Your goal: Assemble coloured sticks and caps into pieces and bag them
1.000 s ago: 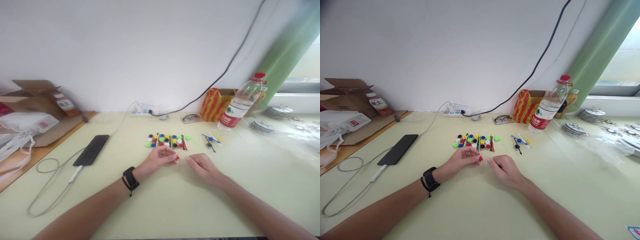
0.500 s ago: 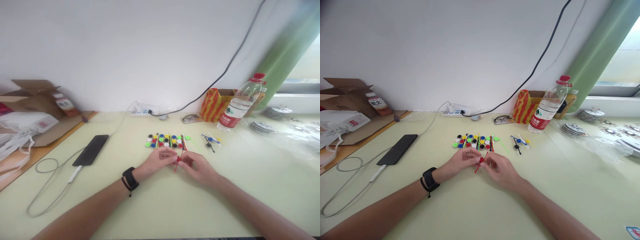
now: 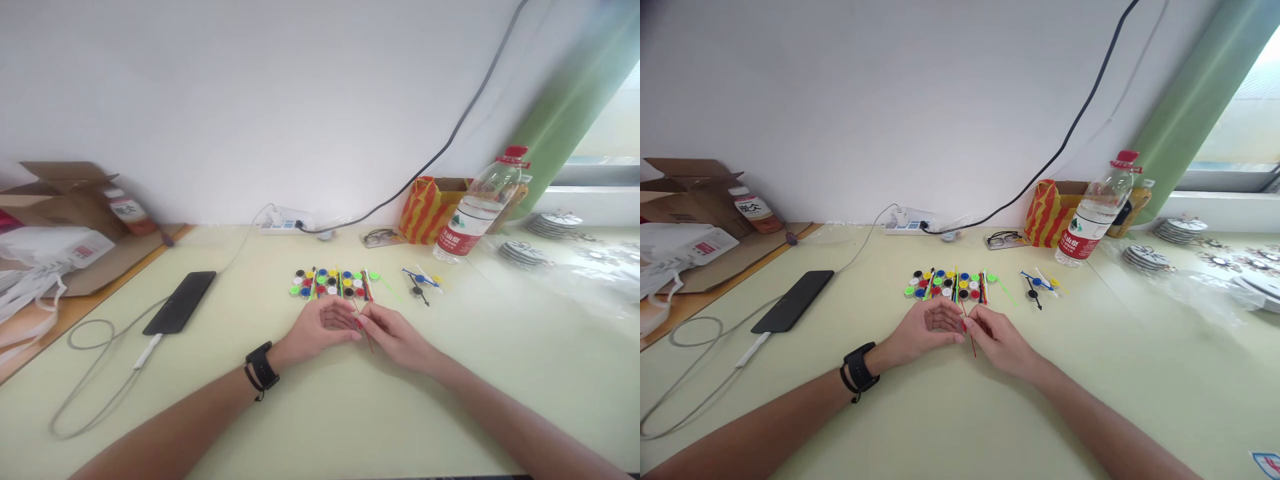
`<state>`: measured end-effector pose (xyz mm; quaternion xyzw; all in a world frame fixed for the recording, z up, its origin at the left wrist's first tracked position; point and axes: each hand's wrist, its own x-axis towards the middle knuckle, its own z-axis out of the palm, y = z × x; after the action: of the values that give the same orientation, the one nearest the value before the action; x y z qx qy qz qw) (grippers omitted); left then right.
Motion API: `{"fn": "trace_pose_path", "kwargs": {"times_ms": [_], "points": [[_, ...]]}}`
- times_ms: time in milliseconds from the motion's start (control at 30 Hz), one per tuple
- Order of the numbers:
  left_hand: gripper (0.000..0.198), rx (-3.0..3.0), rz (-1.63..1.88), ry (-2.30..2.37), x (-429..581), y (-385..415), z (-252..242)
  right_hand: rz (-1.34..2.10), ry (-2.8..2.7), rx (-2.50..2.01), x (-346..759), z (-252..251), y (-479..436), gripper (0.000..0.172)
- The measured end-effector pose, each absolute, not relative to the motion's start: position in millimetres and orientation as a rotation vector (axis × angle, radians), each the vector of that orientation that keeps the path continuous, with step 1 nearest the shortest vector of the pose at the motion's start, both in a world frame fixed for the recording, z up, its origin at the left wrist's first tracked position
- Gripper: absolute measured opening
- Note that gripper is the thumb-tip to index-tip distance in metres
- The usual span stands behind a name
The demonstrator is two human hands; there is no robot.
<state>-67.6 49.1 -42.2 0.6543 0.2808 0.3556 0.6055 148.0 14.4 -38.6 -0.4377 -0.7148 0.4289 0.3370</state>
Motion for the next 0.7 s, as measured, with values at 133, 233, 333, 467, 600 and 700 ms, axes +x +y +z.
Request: {"fn": "trace_pose_path", "kwargs": {"times_ms": [133, 233, 333, 467, 600, 700], "points": [[0.044, 1.566, 0.798, 0.675, -66, 46, -44, 1.052, -1.998, -1.154, 145, -43, 10, 0.036], [0.056, 1.574, 0.788, 0.708, -65, 44, -44, 0.961, -2.062, -1.154, 147, -37, 12, 0.033], [0.050, 1.607, 0.774, 0.751, -64, 43, -43, 0.658, -2.103, -1.234, 165, -15, 24, 0.029], [0.034, 1.662, 0.745, 0.779, -65, 43, -40, 0.029, -2.043, -1.446, 205, 22, 53, 0.027], [0.044, 1.755, 0.727, 0.818, -67, 44, -42, -0.393, -2.115, -1.642, 229, 23, 88, 0.032], [0.049, 1.786, 0.722, 0.845, -67, 45, -44, -0.381, -2.340, -1.856, 228, -6, 108, 0.034]]}}
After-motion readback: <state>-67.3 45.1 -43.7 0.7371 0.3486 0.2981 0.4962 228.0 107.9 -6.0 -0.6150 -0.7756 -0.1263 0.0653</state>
